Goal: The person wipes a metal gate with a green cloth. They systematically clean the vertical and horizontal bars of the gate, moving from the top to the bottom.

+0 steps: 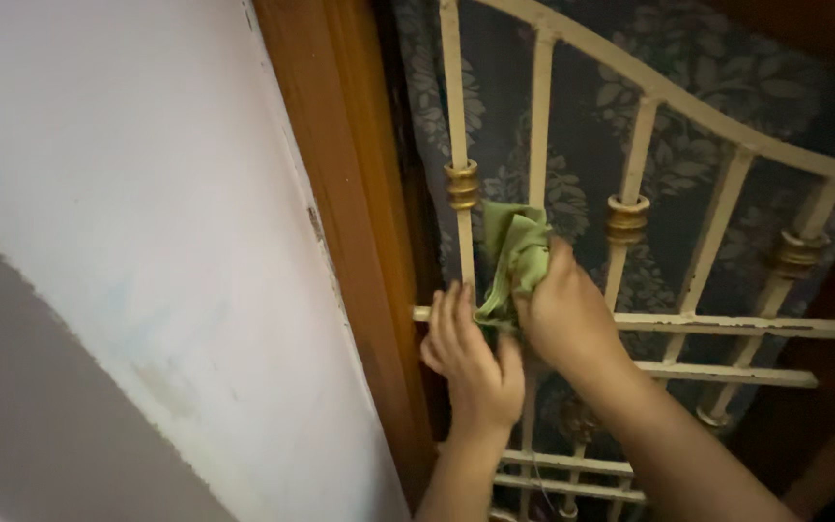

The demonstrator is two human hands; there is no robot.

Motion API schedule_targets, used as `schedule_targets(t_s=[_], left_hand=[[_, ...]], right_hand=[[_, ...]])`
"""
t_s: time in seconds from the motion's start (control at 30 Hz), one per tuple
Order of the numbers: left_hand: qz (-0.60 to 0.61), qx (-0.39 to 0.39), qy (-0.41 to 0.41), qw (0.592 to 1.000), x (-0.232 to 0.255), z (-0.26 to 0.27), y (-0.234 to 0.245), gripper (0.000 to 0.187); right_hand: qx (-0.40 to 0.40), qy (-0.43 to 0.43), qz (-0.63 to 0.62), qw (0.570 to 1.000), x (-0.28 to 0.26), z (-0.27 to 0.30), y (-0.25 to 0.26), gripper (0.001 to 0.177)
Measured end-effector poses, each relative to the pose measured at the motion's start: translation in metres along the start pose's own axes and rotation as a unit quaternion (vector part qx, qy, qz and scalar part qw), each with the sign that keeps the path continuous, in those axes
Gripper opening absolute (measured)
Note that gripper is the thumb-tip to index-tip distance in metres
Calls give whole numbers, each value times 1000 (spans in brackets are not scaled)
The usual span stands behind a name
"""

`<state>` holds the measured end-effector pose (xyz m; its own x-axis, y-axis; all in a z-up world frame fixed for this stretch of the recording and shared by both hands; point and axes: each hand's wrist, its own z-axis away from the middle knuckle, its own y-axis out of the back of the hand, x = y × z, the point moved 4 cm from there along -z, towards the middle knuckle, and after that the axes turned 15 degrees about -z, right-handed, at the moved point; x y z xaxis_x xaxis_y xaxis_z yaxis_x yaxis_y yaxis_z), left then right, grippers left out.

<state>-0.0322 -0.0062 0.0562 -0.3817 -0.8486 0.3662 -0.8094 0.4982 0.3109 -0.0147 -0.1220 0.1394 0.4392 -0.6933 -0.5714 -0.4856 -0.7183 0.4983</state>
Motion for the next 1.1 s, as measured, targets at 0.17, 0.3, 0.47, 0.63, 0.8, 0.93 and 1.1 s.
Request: schedule_targets(t_s=[0.17,0.3,0.47,0.63,0.8,0.93,1.1], left_hand=[[174,8,-63,983,23,2,32,57],[215,-95,-91,968,32,-14,21,71],[261,-35,-45,964,37,-18,10,78],[175,78,-51,980,41,-42,14,66],[37,291,-75,953,41,-116,51,59],[-122,318,-48,939,51,-175,48,59],[-180,284,-73,939,72,-183,25,44]], right_hand=[[-15,72,31,997,19,17,-7,80],[-25,272,10,962,17,43,3,106],[-236,349,-73,904,5,35,58,78],[108,481,129,860,-26,-23,149,25],[134,89,355,921,-7,-83,157,52],[170,130,350,912,-1,-80,155,52],[219,162,385,882,10,-84,152,53]])
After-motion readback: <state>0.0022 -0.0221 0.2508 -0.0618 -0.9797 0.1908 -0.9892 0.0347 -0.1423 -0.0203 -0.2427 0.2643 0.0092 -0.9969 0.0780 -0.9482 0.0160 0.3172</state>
